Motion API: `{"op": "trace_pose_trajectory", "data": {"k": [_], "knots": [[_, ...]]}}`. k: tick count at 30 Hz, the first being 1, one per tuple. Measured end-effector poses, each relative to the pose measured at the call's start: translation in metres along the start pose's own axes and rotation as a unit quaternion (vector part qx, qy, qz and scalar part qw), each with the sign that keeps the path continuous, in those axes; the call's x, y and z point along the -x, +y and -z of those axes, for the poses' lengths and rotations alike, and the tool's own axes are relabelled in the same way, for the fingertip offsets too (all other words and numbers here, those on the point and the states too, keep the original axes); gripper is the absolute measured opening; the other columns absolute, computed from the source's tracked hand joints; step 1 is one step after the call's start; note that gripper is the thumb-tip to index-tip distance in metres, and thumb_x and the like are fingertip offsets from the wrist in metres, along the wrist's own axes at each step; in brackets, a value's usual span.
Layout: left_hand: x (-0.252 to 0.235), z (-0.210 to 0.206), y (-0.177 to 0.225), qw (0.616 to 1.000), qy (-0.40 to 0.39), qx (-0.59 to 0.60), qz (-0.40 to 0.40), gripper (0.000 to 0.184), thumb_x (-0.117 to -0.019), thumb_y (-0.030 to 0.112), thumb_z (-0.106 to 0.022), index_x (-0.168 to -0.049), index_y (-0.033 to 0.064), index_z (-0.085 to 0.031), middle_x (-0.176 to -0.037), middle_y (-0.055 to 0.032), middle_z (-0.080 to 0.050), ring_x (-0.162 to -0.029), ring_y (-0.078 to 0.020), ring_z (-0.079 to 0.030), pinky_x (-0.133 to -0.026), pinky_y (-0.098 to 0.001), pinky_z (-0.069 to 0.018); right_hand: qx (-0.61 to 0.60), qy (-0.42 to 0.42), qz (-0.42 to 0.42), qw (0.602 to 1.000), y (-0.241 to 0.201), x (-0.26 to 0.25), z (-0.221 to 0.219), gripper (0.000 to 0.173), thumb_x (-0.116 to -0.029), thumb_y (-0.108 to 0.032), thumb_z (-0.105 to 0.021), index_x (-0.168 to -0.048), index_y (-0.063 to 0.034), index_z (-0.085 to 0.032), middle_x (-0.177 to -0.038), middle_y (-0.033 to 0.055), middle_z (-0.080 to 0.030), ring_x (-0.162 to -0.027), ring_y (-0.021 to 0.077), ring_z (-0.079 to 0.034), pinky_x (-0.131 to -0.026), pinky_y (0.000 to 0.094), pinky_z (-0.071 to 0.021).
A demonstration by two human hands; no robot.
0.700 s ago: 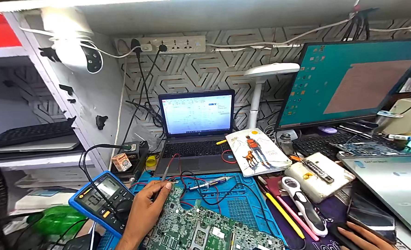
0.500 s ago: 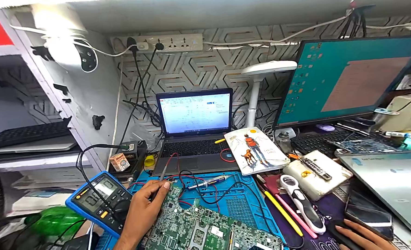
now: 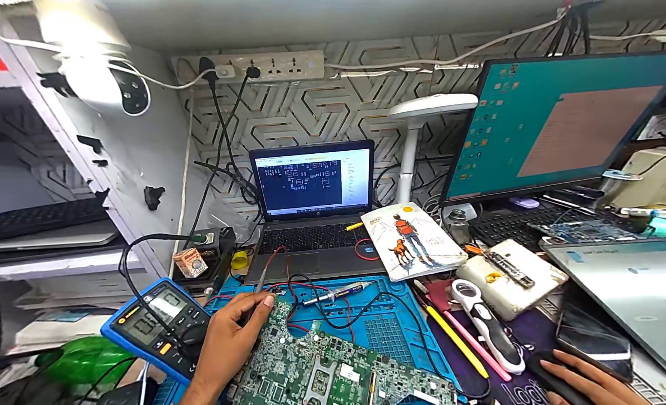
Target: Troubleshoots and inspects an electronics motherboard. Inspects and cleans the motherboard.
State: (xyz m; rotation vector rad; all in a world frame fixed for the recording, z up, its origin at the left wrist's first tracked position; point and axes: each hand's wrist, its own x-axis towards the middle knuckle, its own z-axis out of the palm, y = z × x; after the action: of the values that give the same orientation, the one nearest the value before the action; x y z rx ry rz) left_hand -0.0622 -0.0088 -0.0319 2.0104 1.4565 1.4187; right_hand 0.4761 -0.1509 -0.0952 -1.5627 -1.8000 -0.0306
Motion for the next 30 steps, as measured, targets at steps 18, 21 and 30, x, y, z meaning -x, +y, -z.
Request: {"op": "trace_pose_trajectory", "data": {"k": [18,21,30], "knots": [[0.003,0.005,0.01,0.997,0.005,0.003,0.082,0.029,-0.0873,0.045,-0.075,-0.096,0.0183,-0.082,-0.081,0.0051,-0.076,-0.066,-0.0067,-0.069,-0.06,-0.025,-0.057,0.005,0.004,-0.021,1.0,-0.014,-0.003,0.003,0.063,-0.0936,-0.034,-0.07,-0.145,-0.0006,-0.054,-0.139,0.0242,-0.062,-0.129,0.0357,-0.061,-0.11,0.0514,-0.0469],[0.007,0.003,0.011,0.994,0.002,-0.021,0.107,0.028,-0.0863,0.046,-0.074,-0.094,0.0202,-0.082,-0.078,0.0066,-0.074,-0.063,-0.0063,-0.066,-0.057,-0.0268,-0.0551,0.017,-0.001,-0.024,1.0,-0.013,-0.003,0.002,0.064,-0.094,-0.036,-0.069,-0.146,-0.0021,-0.054,-0.14,0.0233,-0.061,-0.13,0.0353,-0.06,-0.11,0.052,-0.0468],[0.007,0.007,0.019,0.979,-0.086,0.05,0.178,0.027,-0.0891,0.037,-0.075,-0.099,0.0117,-0.076,-0.073,-0.003,-0.07,-0.054,-0.0146,-0.064,-0.047,-0.0288,-0.0544,-0.006,0.0,-0.022,1.0,-0.007,-0.002,0.001,0.053,-0.0938,-0.037,-0.07,-0.132,-0.002,-0.063,-0.138,0.0221,-0.063,-0.132,0.035,-0.059,-0.111,0.0522,-0.0455]]}}
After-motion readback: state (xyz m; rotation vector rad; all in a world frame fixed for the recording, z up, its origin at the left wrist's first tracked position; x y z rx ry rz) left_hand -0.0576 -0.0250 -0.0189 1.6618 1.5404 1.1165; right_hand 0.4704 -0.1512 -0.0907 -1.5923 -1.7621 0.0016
